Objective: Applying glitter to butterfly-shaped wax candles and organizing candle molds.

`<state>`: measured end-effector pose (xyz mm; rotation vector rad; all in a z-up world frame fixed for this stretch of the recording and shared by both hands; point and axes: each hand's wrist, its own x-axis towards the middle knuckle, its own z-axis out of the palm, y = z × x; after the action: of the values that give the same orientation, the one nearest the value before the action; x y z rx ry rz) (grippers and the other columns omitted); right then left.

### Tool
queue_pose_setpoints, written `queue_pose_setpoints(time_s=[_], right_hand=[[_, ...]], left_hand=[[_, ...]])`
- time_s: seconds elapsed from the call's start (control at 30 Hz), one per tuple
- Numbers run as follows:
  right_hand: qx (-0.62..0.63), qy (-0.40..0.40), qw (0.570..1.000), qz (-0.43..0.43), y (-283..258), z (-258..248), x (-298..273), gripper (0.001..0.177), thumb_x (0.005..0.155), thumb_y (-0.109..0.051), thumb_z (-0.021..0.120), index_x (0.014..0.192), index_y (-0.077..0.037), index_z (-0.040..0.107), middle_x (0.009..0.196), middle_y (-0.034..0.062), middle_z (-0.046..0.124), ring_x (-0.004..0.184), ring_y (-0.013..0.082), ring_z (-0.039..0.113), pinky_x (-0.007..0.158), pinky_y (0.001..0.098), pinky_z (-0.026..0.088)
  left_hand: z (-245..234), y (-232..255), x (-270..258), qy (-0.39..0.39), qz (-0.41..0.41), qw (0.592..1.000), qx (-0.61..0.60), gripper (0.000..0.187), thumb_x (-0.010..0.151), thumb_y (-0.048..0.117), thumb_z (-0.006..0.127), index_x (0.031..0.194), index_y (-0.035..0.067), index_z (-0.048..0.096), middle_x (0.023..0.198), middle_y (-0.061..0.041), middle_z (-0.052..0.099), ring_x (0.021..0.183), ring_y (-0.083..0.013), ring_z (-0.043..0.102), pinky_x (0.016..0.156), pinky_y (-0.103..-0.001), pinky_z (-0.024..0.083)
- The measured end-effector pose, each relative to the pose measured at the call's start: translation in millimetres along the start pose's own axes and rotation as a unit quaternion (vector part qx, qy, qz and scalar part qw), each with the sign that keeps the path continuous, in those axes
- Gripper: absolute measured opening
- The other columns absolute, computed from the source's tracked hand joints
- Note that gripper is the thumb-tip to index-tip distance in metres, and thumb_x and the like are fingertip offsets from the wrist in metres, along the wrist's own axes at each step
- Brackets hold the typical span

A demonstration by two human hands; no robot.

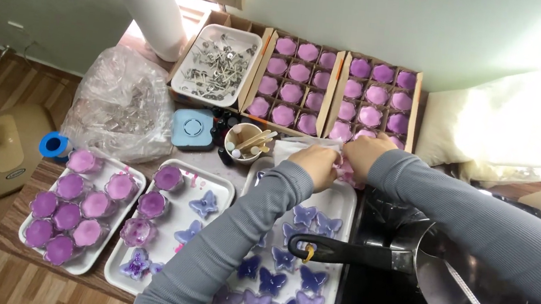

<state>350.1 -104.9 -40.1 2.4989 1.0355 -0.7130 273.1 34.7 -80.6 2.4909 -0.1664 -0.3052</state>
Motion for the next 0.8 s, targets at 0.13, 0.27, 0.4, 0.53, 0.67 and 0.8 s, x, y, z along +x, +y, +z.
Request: queue_pose_setpoints(time_s=[0.13,0.27,0.4,0.53,0.67,0.8], right_hand=[[-0.030,0.042,0.999,-0.011,12.5,38.6,27.1,0.033,0.081,-0.029,0.078,0.110,-0.017,0.071,0.104,0.0078,0.075,0.103,0.0243,0.072,0.098,0.0457,0.046],[-0.042,0.048,0.998,-0.002,14.4,23.9,14.4,0.031,0.081,-0.028,0.076,0.109,-0.018,0.072,0.103,0.0052,0.075,0.105,0.0226,0.070,0.099,0.0453,0.043],[-0.007,0.093,0.996,0.014,33.2,9.3,2.2,0.023,0.087,-0.022,0.066,0.109,-0.021,0.075,0.110,0.0024,0.073,0.116,0.0222,0.065,0.102,0.0491,0.040],[0.006,0.086,0.996,0.028,35.4,-25.2,-29.8,0.026,0.086,-0.027,0.068,0.110,-0.019,0.075,0.116,0.0032,0.071,0.122,0.0222,0.058,0.103,0.0491,0.039],[0.055,0.108,0.992,0.034,30.6,-48.8,-52.8,0.032,0.089,-0.034,0.067,0.115,-0.016,0.069,0.110,0.0055,0.072,0.118,0.0242,0.059,0.102,0.0497,0.038],[0.133,0.175,0.975,0.025,24.6,-66.0,-70.0,0.031,0.098,-0.031,0.059,0.120,-0.010,0.057,0.096,0.0122,0.075,0.099,0.0303,0.069,0.103,0.0509,0.039]], left_hand=[[3.2,-6.7,7.0,0.008,0.003,1.000,-0.001,0.033,0.082,0.022,0.067,0.113,0.012,0.073,0.106,-0.019,0.073,0.103,-0.0354,0.069,0.092,-0.046,0.054],[12.3,-21.3,15.1,0.059,0.039,0.997,-0.045,0.029,0.082,0.022,0.069,0.107,0.009,0.074,0.102,-0.017,0.075,0.098,-0.0351,0.071,0.090,-0.044,0.056],[13.4,-29.2,23.1,0.089,0.068,0.988,-0.102,0.033,0.082,0.026,0.075,0.109,0.007,0.074,0.095,-0.017,0.078,0.092,-0.0319,0.075,0.089,-0.040,0.059],[-1.8,-25.1,14.6,0.104,0.078,0.983,-0.129,0.050,0.075,0.026,0.079,0.120,0.006,0.068,0.095,-0.016,0.076,0.088,-0.0319,0.075,0.084,-0.040,0.059],[-21.7,-15.0,5.1,0.082,0.080,0.978,-0.176,0.062,0.077,0.029,0.080,0.131,0.007,0.060,0.105,-0.014,0.076,0.091,-0.0263,0.077,0.084,-0.037,0.061],[-29.4,-8.0,-2.3,0.128,0.100,0.965,-0.204,0.074,0.079,0.032,0.086,0.138,0.004,0.052,0.116,-0.019,0.072,0.103,-0.0267,0.071,0.088,-0.039,0.058]])
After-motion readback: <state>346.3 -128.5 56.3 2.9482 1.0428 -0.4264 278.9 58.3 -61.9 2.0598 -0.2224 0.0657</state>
